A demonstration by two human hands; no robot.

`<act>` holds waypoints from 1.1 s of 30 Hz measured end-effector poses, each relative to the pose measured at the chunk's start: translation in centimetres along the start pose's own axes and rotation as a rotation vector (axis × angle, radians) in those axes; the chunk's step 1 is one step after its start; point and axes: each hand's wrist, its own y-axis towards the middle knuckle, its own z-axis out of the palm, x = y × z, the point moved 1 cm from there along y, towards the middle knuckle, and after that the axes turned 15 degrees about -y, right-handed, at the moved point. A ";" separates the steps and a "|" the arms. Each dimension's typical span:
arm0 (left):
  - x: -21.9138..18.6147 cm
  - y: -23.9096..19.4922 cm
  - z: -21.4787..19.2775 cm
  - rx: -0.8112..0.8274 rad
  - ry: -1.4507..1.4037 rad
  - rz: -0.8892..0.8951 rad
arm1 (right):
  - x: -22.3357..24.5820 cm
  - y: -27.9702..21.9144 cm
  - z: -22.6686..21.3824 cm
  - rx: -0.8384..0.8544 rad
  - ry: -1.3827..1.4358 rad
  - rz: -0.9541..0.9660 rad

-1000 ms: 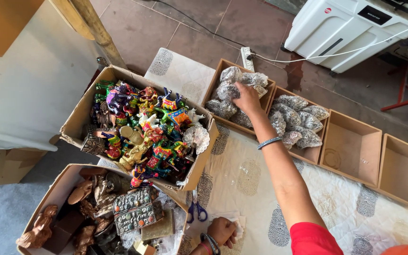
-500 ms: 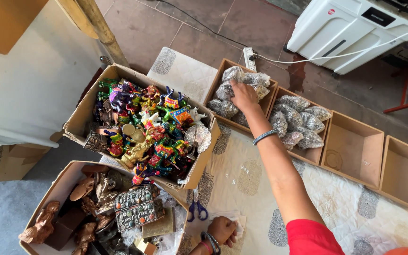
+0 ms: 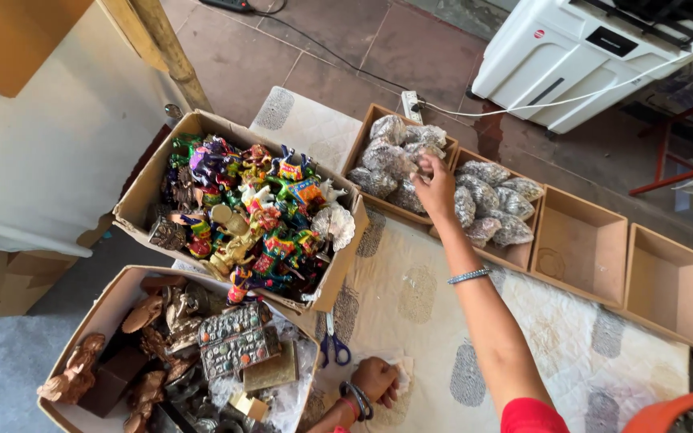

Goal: Cleaning a brass figurine with a white cloth and packaging decorative items.

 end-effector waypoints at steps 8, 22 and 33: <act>0.6 0.2 0.1 -0.006 0.006 -0.006 | 0.3 -2.1 -0.6 0.033 -0.267 -0.065; -0.9 -0.9 0.1 -0.012 0.046 0.004 | 8.6 4.4 5.4 0.178 -0.873 -0.076; -1.2 -1.0 0.2 -0.021 0.049 -0.014 | 0.1 4.6 2.7 0.079 0.057 -0.228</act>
